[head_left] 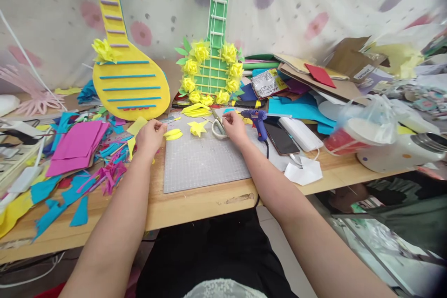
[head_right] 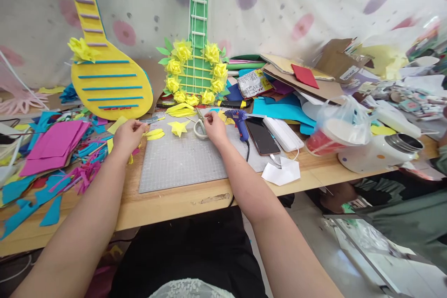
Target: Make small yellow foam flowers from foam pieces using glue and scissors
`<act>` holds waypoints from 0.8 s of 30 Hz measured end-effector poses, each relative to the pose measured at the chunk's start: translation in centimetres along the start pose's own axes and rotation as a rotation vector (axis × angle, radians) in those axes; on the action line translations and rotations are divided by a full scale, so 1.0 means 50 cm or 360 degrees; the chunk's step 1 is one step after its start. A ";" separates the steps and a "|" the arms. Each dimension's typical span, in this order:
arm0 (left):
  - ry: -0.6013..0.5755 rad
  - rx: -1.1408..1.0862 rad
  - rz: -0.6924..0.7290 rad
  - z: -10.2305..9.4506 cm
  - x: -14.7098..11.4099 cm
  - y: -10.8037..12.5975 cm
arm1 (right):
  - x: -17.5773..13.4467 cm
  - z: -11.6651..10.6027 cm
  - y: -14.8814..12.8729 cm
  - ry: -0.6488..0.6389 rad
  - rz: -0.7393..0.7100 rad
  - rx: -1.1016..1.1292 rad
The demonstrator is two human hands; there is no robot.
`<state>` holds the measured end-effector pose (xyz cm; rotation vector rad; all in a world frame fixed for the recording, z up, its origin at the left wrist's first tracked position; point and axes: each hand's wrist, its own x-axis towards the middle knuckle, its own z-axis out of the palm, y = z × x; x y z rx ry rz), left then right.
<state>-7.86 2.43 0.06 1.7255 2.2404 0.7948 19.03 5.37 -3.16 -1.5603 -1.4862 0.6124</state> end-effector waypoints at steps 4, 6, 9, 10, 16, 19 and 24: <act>-0.0025 0.0093 0.0182 0.012 0.002 -0.010 | -0.004 0.005 -0.002 -0.0003 -0.0010 -0.0028; -0.0051 0.0124 0.0257 0.021 0.006 -0.017 | -0.006 0.007 -0.002 0.0014 -0.0009 -0.0035; -0.0150 0.0057 0.0208 0.032 0.012 -0.026 | -0.007 0.008 0.000 0.0043 -0.0014 -0.0047; -0.0183 0.0018 0.0172 0.034 0.013 -0.027 | -0.007 0.008 0.000 0.0046 -0.0018 -0.0053; -0.0226 -0.0137 0.0073 0.030 0.008 -0.018 | -0.009 0.004 -0.004 0.0041 -0.0031 -0.0076; -0.0201 -0.0170 0.0054 0.029 0.007 -0.017 | -0.011 0.002 -0.005 0.0020 -0.0046 -0.0075; -0.0179 -0.0158 0.0035 0.028 0.009 -0.019 | -0.012 -0.003 -0.005 -0.0005 -0.0071 -0.0116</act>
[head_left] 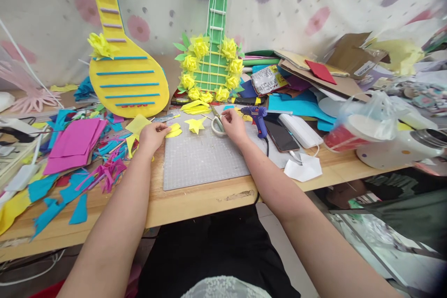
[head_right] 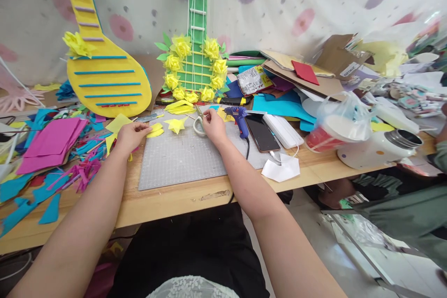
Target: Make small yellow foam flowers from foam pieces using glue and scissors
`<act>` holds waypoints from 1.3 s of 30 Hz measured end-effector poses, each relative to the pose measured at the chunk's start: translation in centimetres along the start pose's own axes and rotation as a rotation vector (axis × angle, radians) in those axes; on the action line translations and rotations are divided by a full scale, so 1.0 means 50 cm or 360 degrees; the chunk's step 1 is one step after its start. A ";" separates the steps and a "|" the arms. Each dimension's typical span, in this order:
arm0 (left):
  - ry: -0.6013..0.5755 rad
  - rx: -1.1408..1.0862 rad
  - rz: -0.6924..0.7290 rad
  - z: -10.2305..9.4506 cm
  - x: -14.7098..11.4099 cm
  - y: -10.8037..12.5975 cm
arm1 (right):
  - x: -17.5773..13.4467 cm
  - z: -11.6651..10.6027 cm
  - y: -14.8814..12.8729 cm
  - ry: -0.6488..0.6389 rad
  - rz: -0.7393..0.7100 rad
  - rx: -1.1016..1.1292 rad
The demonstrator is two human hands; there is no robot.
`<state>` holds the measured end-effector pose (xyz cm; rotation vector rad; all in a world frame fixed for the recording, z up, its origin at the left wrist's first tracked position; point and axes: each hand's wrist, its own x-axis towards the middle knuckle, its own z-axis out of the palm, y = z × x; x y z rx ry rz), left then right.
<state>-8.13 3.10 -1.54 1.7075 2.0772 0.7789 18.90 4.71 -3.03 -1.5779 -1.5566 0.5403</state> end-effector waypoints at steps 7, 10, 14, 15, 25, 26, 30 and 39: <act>-0.0011 -0.0027 -0.0001 -0.007 -0.006 0.008 | -0.001 -0.016 -0.008 0.0000 -0.0012 -0.0059; 0.0024 -0.0065 -0.0008 -0.006 -0.006 0.005 | 0.000 -0.028 -0.021 -0.0072 -0.0008 -0.0112; 0.0050 -0.0195 0.0000 -0.004 -0.005 0.001 | 0.002 -0.052 -0.036 -0.0194 -0.0050 -0.0234; 0.0043 -0.0213 0.0001 -0.004 -0.005 0.002 | 0.002 -0.059 -0.036 -0.0207 -0.0075 -0.0261; -0.0008 -0.0002 0.0009 -0.009 -0.010 0.011 | -0.014 -0.126 0.011 -0.0230 -0.0091 -0.0257; 0.0000 0.0032 0.0017 -0.009 -0.010 0.009 | -0.017 -0.132 0.017 -0.0242 -0.0075 -0.0258; 0.0046 0.0172 0.0003 -0.007 -0.006 0.005 | -0.031 -0.158 0.032 -0.0279 -0.0034 -0.0295; 0.0292 -0.0123 0.0178 0.004 0.010 -0.016 | -0.058 -0.234 0.026 -0.0342 0.0234 -0.0613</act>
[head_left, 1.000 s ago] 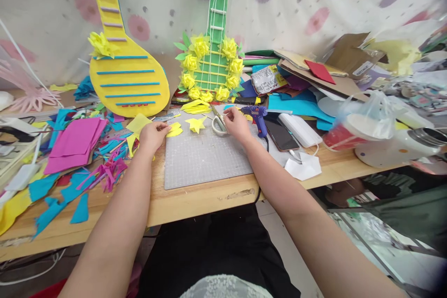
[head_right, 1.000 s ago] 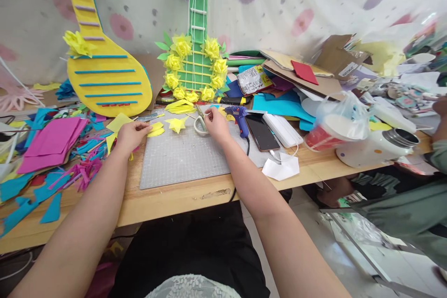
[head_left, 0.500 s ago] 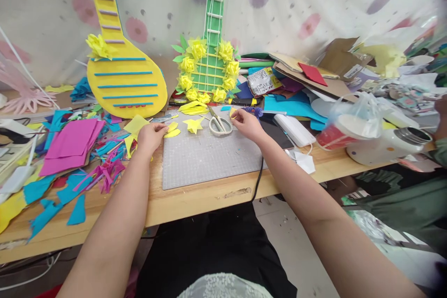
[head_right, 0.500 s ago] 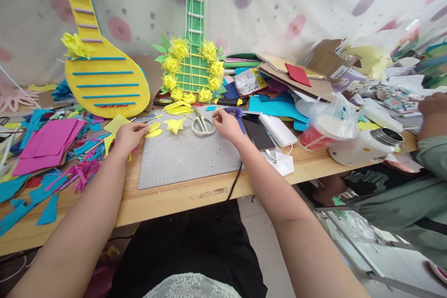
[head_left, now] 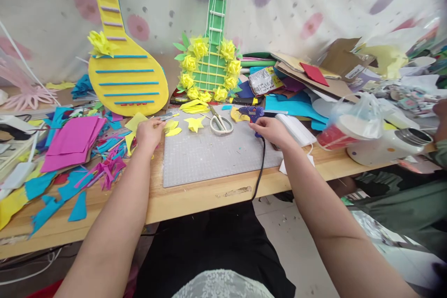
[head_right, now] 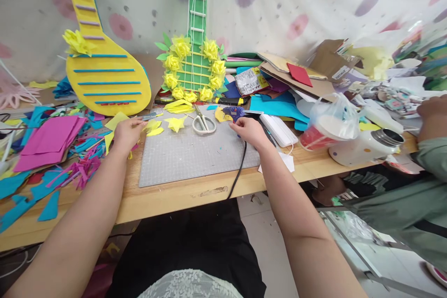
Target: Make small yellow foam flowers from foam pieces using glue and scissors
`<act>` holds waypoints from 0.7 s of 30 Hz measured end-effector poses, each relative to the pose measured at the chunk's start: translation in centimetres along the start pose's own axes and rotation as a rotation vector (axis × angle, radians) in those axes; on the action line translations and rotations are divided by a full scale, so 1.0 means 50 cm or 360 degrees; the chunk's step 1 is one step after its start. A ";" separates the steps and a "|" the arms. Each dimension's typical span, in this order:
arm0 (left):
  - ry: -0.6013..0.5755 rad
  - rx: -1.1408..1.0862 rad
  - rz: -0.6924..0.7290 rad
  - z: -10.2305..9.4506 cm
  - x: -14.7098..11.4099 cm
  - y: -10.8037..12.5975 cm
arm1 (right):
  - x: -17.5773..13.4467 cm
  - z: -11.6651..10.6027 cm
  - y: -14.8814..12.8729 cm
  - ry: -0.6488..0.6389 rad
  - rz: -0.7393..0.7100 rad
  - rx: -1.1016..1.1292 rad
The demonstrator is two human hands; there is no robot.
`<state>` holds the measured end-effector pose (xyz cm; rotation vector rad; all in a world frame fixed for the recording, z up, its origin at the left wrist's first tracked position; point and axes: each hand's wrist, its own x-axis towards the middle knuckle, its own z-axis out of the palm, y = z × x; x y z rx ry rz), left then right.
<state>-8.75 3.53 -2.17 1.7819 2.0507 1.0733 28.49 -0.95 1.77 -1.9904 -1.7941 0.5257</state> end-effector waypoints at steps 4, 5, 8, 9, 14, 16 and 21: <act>0.0085 -0.0134 -0.0093 0.007 -0.005 0.003 | 0.008 0.003 0.018 0.0160 0.0226 -0.0283; 0.0097 -0.0200 -0.0112 0.009 -0.006 0.005 | 0.015 0.010 0.022 0.0239 0.0209 -0.0280; 0.0114 -0.0512 -0.0166 0.016 -0.009 0.012 | 0.039 0.036 0.028 0.0350 0.0132 -0.0203; 0.0105 -0.0620 -0.0191 0.019 -0.010 0.015 | 0.046 0.044 0.029 0.0336 0.0150 -0.0170; 0.0014 -0.1109 -0.0381 0.022 -0.015 0.041 | 0.070 0.069 0.037 0.0323 0.0267 0.0112; -0.0030 -0.1286 -0.0487 0.019 -0.020 0.054 | 0.075 0.076 0.041 0.0369 0.0262 0.0384; -0.0257 -0.1621 -0.0711 0.012 -0.029 0.077 | 0.083 0.081 0.044 0.0337 0.0244 0.1108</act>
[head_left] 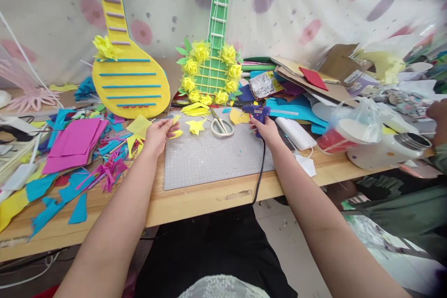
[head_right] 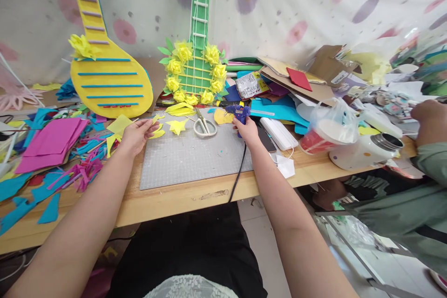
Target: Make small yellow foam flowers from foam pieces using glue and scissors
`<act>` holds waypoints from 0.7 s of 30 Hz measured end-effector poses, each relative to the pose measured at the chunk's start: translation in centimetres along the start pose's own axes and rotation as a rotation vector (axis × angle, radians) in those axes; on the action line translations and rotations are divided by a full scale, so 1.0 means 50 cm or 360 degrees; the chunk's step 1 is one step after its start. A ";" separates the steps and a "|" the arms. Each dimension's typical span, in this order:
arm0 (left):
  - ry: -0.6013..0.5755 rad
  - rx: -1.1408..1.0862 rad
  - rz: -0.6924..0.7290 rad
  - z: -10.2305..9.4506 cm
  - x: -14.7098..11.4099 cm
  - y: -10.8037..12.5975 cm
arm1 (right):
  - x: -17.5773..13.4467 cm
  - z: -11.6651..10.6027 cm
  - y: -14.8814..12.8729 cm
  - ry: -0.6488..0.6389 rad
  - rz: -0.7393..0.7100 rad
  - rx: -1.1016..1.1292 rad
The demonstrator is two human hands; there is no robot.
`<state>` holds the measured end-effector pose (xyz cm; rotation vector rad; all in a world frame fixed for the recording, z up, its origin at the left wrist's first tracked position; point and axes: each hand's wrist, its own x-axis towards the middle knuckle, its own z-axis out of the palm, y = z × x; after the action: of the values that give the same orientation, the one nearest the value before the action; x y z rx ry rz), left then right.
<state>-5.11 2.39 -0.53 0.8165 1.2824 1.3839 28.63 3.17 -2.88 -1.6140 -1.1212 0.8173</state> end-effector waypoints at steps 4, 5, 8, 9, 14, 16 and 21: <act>-0.0022 -0.0070 -0.0098 0.005 -0.005 0.003 | 0.002 -0.006 -0.008 0.0100 0.0013 -0.0038; -0.0018 -0.0059 -0.0098 0.005 -0.005 0.003 | 0.002 -0.007 -0.012 0.0141 0.0005 -0.0045; 0.0017 0.0020 -0.0043 0.006 -0.006 -0.001 | -0.003 -0.002 -0.032 0.0128 -0.0008 0.0130; 0.0030 0.0052 -0.0007 0.007 -0.006 -0.003 | -0.007 0.003 -0.042 0.0076 -0.0018 0.0221; 0.0068 0.0169 0.0195 0.009 -0.007 -0.010 | -0.039 0.046 -0.115 -0.0360 -0.0228 0.0194; 0.0093 0.0189 0.0246 0.010 -0.007 -0.010 | -0.057 0.067 -0.148 -0.0610 -0.0294 0.0037; 0.0107 0.0259 0.0299 0.009 -0.003 -0.010 | -0.099 0.118 -0.216 -0.0821 -0.0355 -0.0403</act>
<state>-4.53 2.30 -0.91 1.0306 1.4128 1.4789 18.59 1.65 5.61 -1.4772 -1.7967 1.0029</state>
